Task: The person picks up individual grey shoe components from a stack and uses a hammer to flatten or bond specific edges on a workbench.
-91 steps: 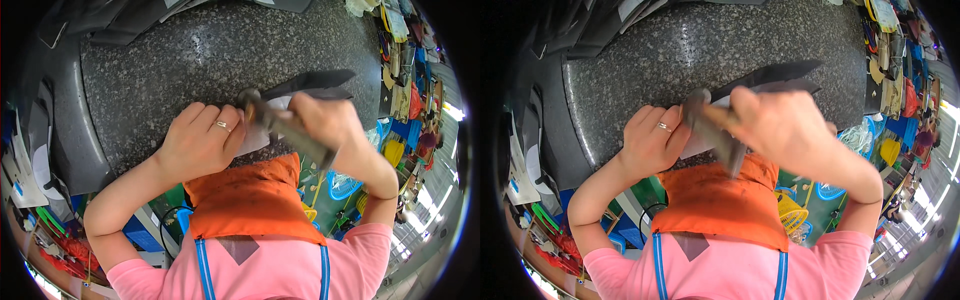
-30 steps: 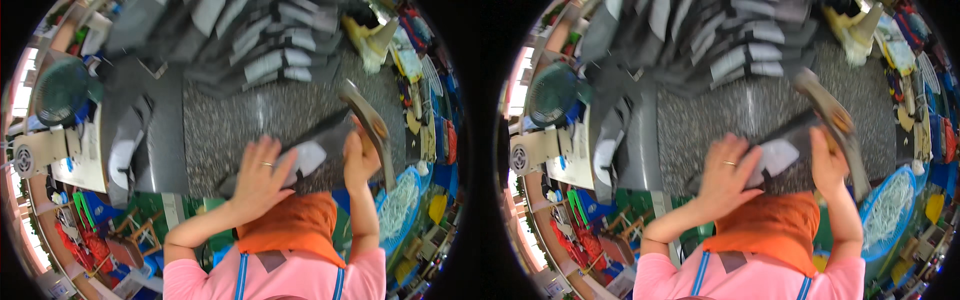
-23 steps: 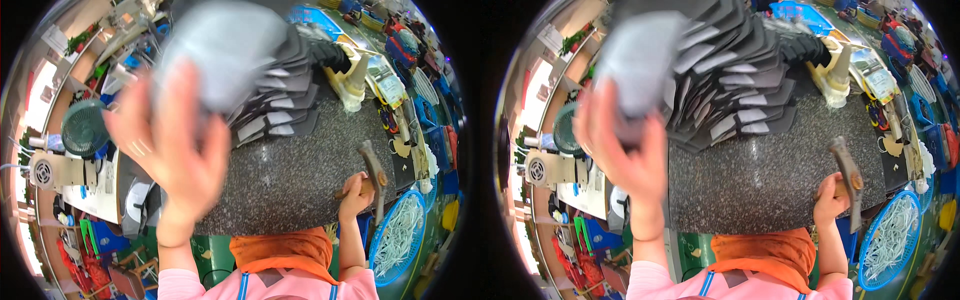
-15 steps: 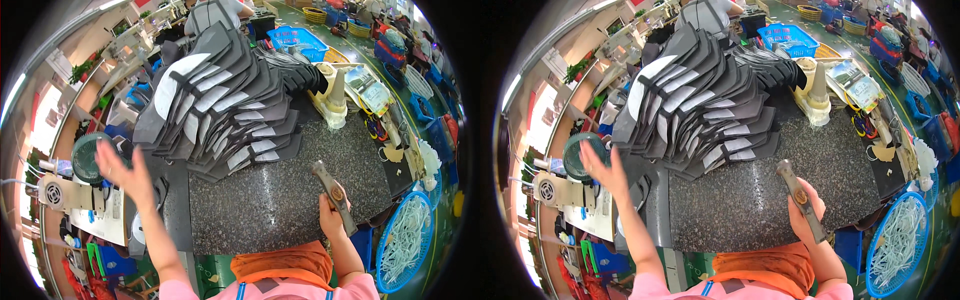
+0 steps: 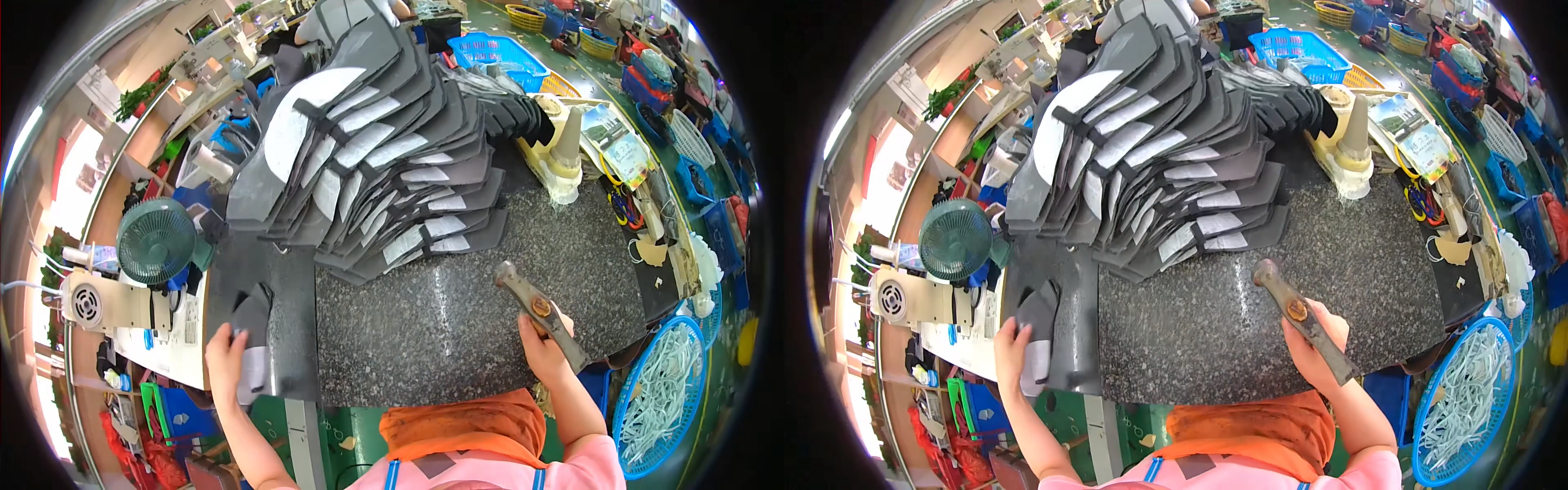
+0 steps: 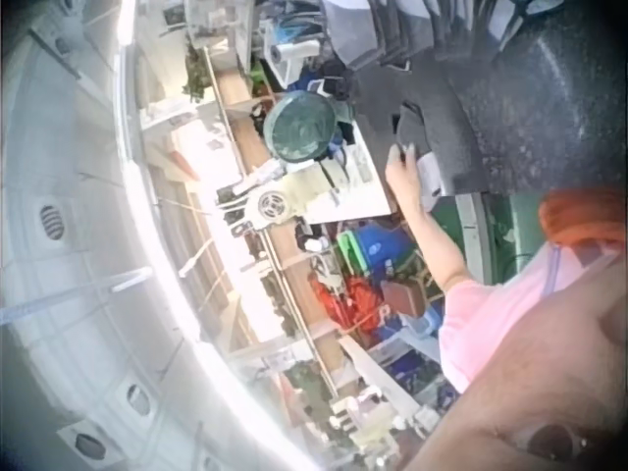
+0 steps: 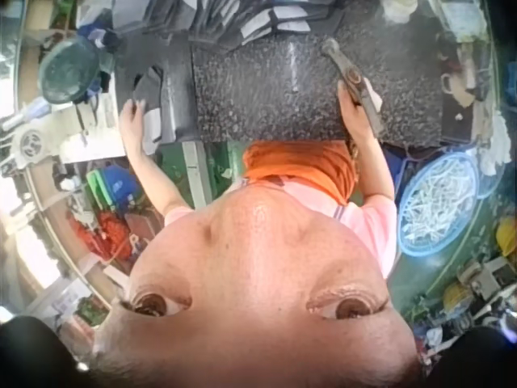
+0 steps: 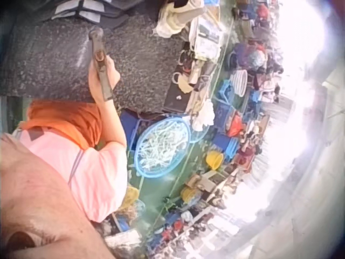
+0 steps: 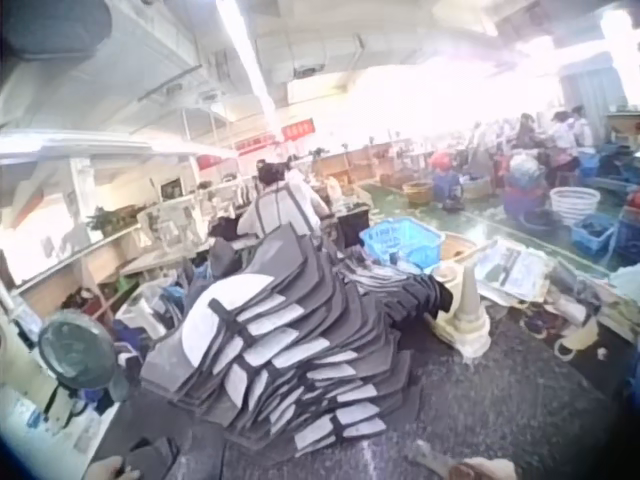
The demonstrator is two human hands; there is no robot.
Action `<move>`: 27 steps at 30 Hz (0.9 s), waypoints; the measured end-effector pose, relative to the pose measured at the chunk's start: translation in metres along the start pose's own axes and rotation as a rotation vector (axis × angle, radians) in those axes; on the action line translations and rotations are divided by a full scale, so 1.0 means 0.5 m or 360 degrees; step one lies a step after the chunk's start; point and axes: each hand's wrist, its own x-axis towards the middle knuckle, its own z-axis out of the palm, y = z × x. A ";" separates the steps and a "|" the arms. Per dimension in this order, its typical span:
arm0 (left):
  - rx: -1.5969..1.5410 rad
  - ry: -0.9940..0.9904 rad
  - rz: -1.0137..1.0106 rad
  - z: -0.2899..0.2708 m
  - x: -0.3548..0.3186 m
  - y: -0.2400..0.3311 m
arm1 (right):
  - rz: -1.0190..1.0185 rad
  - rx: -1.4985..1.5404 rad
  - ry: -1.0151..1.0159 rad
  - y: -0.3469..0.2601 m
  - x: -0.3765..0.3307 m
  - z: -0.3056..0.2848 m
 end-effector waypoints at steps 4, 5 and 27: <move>-0.0464 -0.1175 0.0689 0.076 -0.047 0.205 | 0.0300 0.0099 -0.0310 -0.011 -0.001 0.024; -0.0705 -0.1556 0.0952 0.119 -0.052 0.261 | 0.0322 0.0102 -0.0362 -0.023 -0.001 0.019; -0.0425 -0.0749 0.1455 0.354 -0.113 0.452 | 0.0068 -0.0506 -0.0996 -0.030 0.048 -0.038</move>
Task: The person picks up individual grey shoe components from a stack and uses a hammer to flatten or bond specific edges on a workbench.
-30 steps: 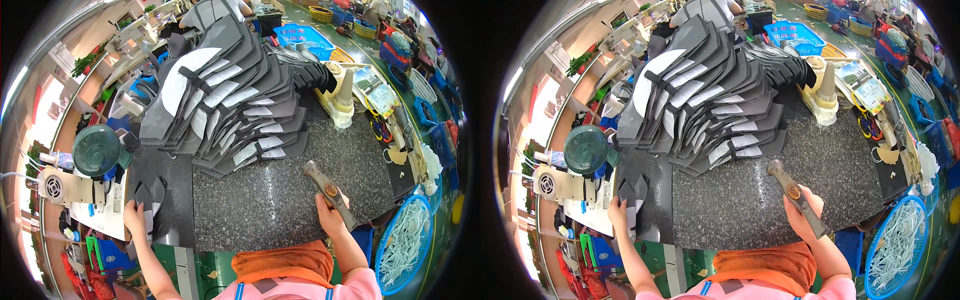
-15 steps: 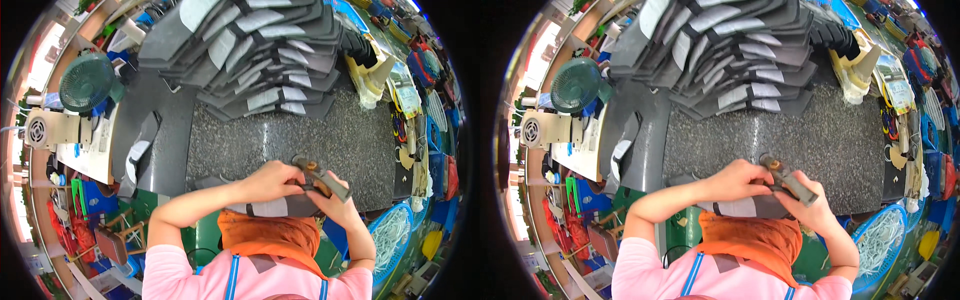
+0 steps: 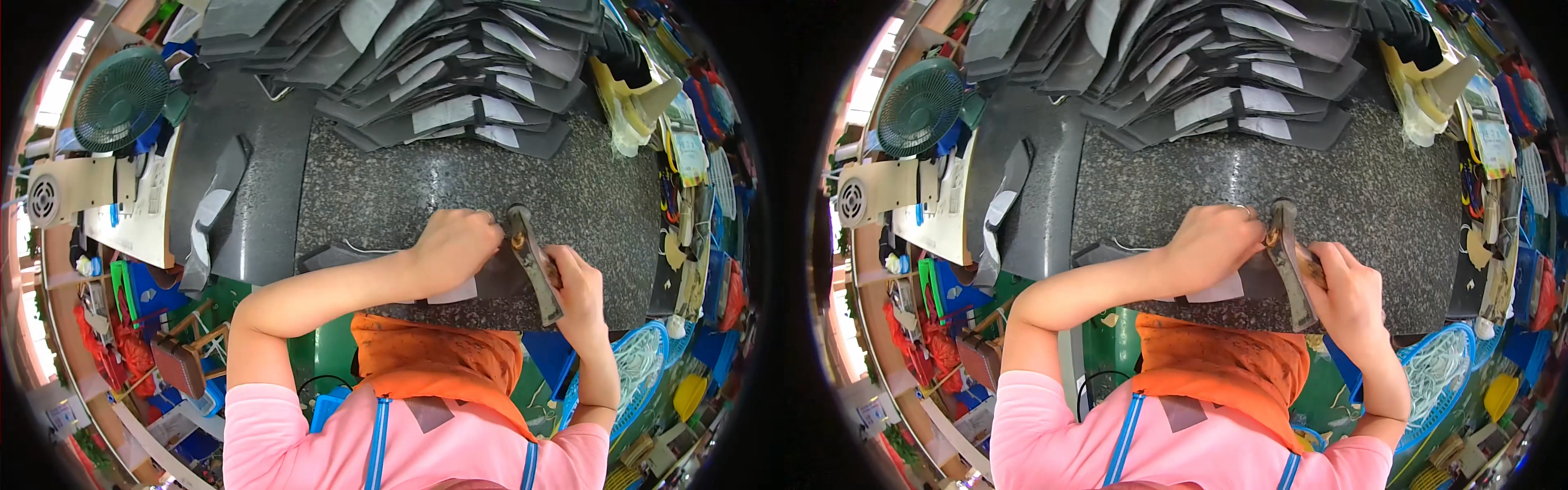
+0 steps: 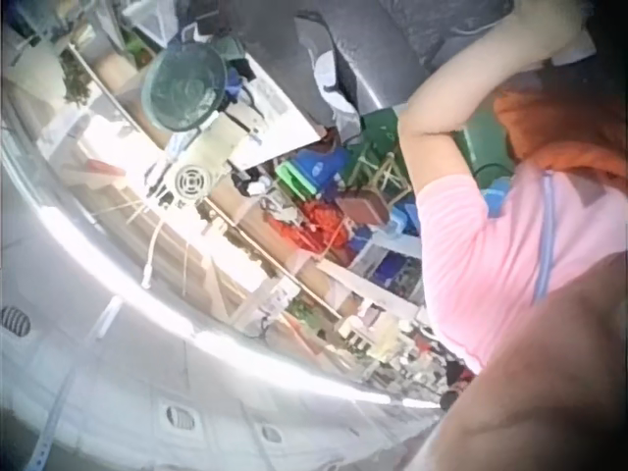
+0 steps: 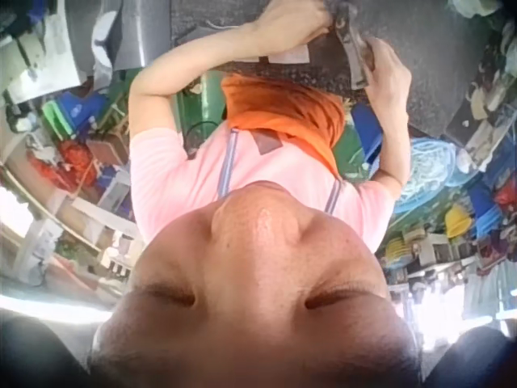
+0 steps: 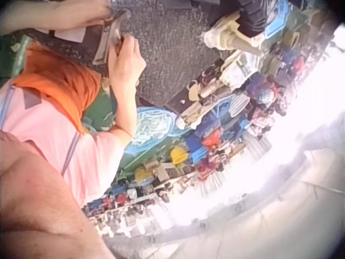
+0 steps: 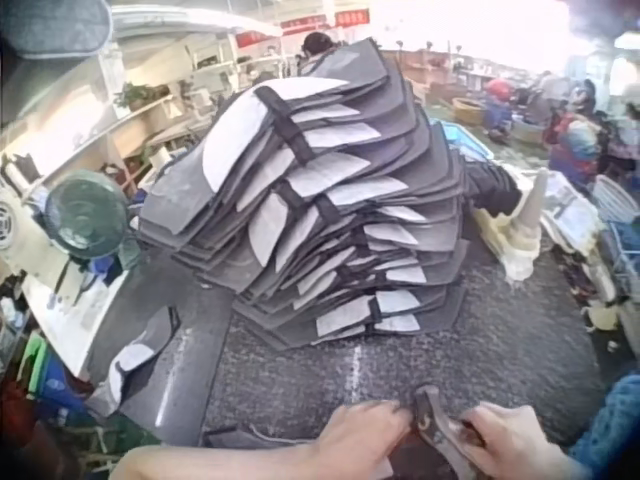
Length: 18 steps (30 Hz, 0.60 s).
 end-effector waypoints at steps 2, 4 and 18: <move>-0.0099 -0.0009 -0.0057 0.009 0.008 -0.011 | 0.0050 -0.0088 -0.0109 -0.009 -0.007 -0.031; -0.0173 -0.0047 -0.0004 0.003 0.006 -0.018 | 0.0052 -0.0160 -0.0159 -0.016 -0.019 -0.059; -0.0220 0.0028 0.0007 0.005 -0.001 -0.021 | 0.0270 -0.0184 -0.0529 0.012 0.001 -0.073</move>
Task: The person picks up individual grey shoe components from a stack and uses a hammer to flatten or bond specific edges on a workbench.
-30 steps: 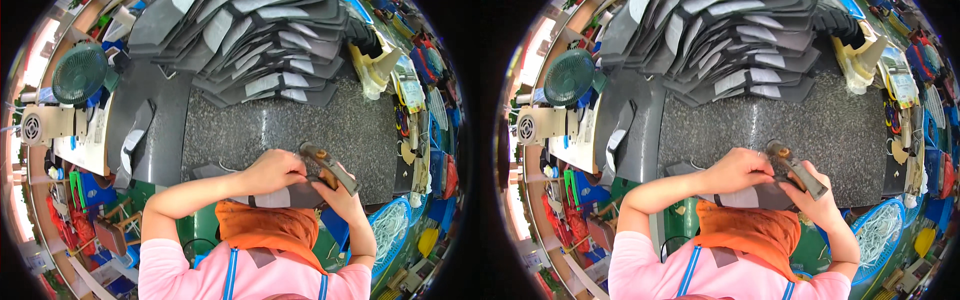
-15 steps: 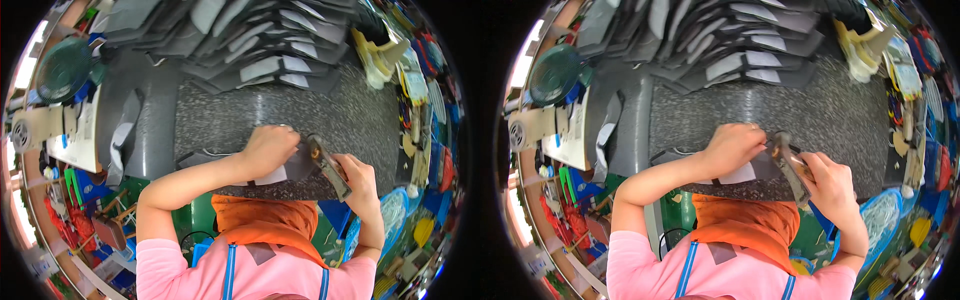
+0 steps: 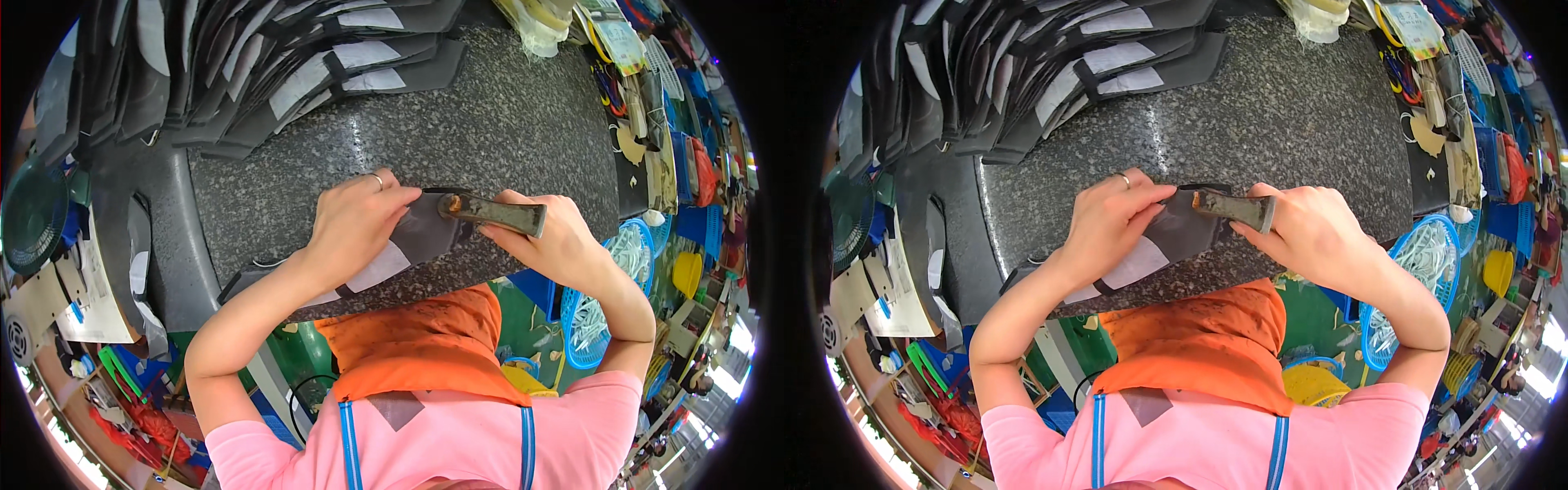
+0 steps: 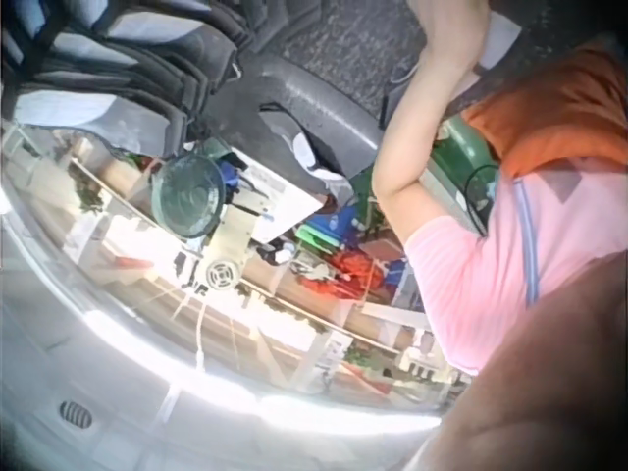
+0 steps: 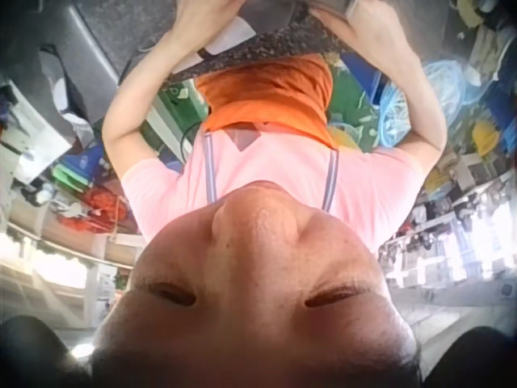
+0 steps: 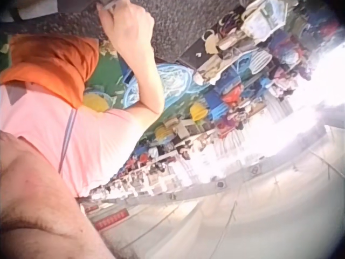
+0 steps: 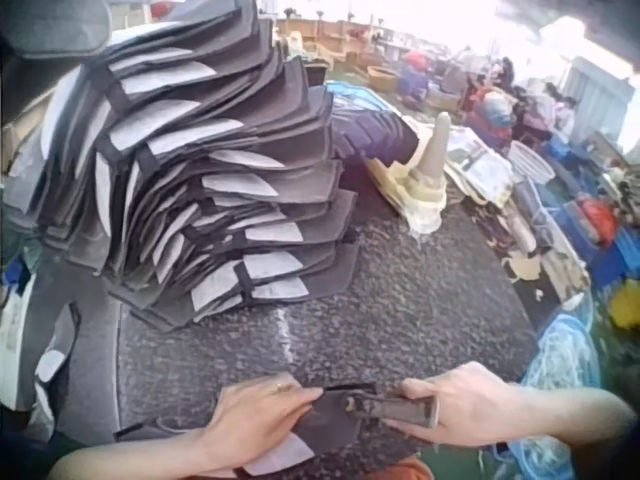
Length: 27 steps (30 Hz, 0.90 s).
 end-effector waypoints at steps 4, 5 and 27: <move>0.0422 0.0024 0.0352 0.002 -0.009 0.012 | -0.0113 -0.0071 0.0010 0.003 0.009 -0.017; 0.0413 0.0015 0.0351 0.002 -0.011 0.016 | -0.0219 -0.0116 0.0059 0.006 0.015 -0.020; 0.0222 0.0181 0.0074 -0.012 -0.085 0.026 | -0.0388 -0.0310 0.0209 -0.018 0.053 0.047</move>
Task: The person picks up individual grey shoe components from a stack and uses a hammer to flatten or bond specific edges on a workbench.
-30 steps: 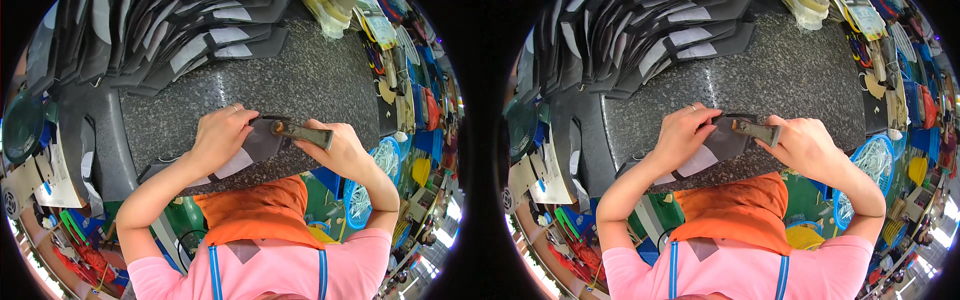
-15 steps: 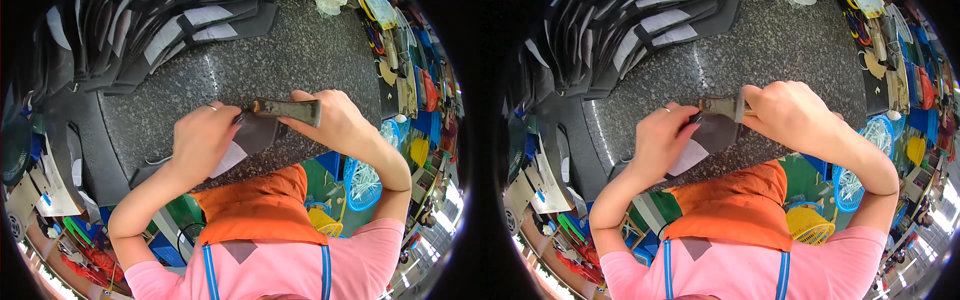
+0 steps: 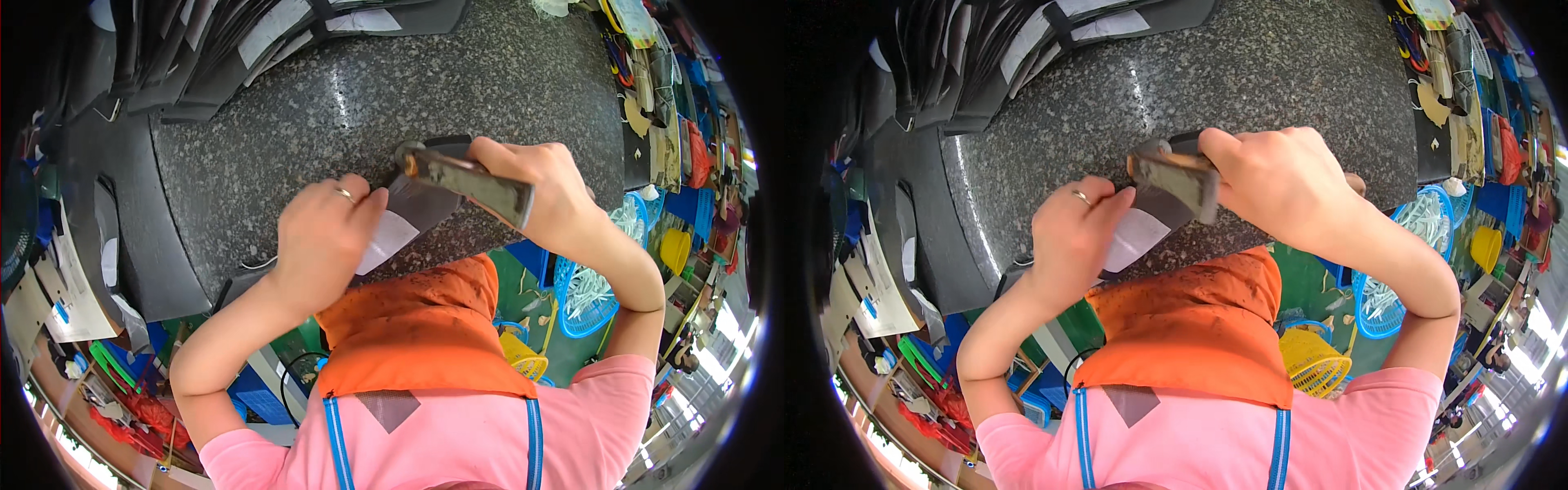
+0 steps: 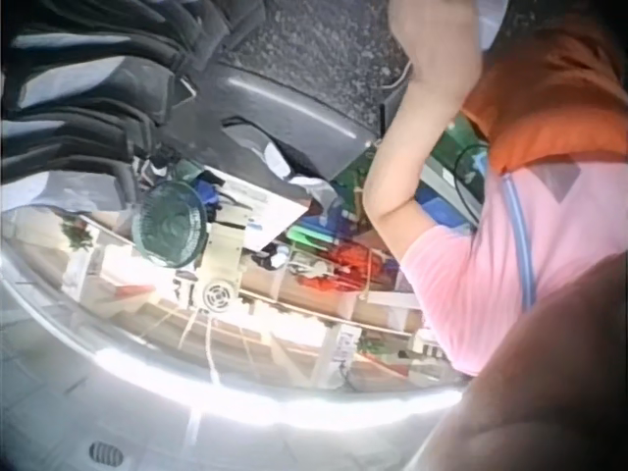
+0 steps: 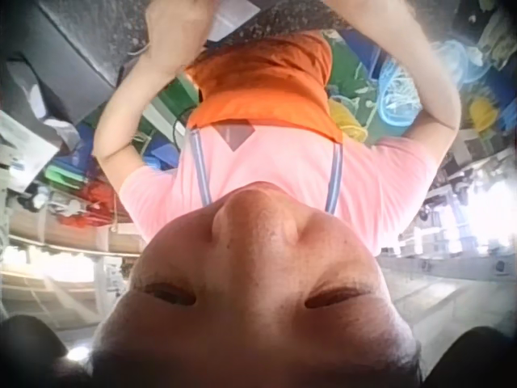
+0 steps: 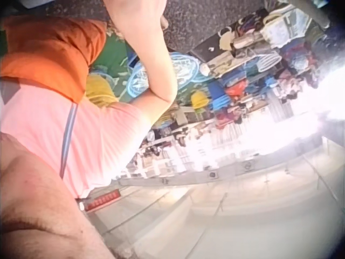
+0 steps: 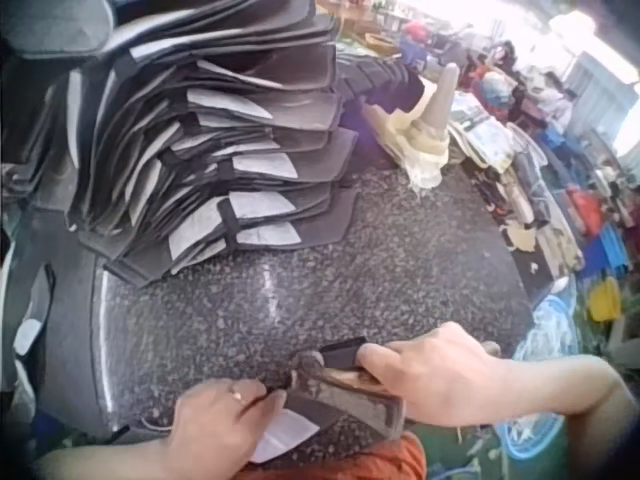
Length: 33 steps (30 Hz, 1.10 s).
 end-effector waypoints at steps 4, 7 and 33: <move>0.0226 -0.0102 -0.0049 -0.006 0.005 0.016 | 0.0012 0.0034 -0.0041 -0.023 0.003 -0.008; 0.0046 -0.0330 -0.0279 -0.026 0.042 -0.003 | 0.0134 0.0065 -0.0140 0.006 -0.009 -0.042; 0.0359 0.0003 0.0424 0.034 0.082 -0.003 | 0.0306 0.0211 -0.0089 0.018 -0.004 -0.058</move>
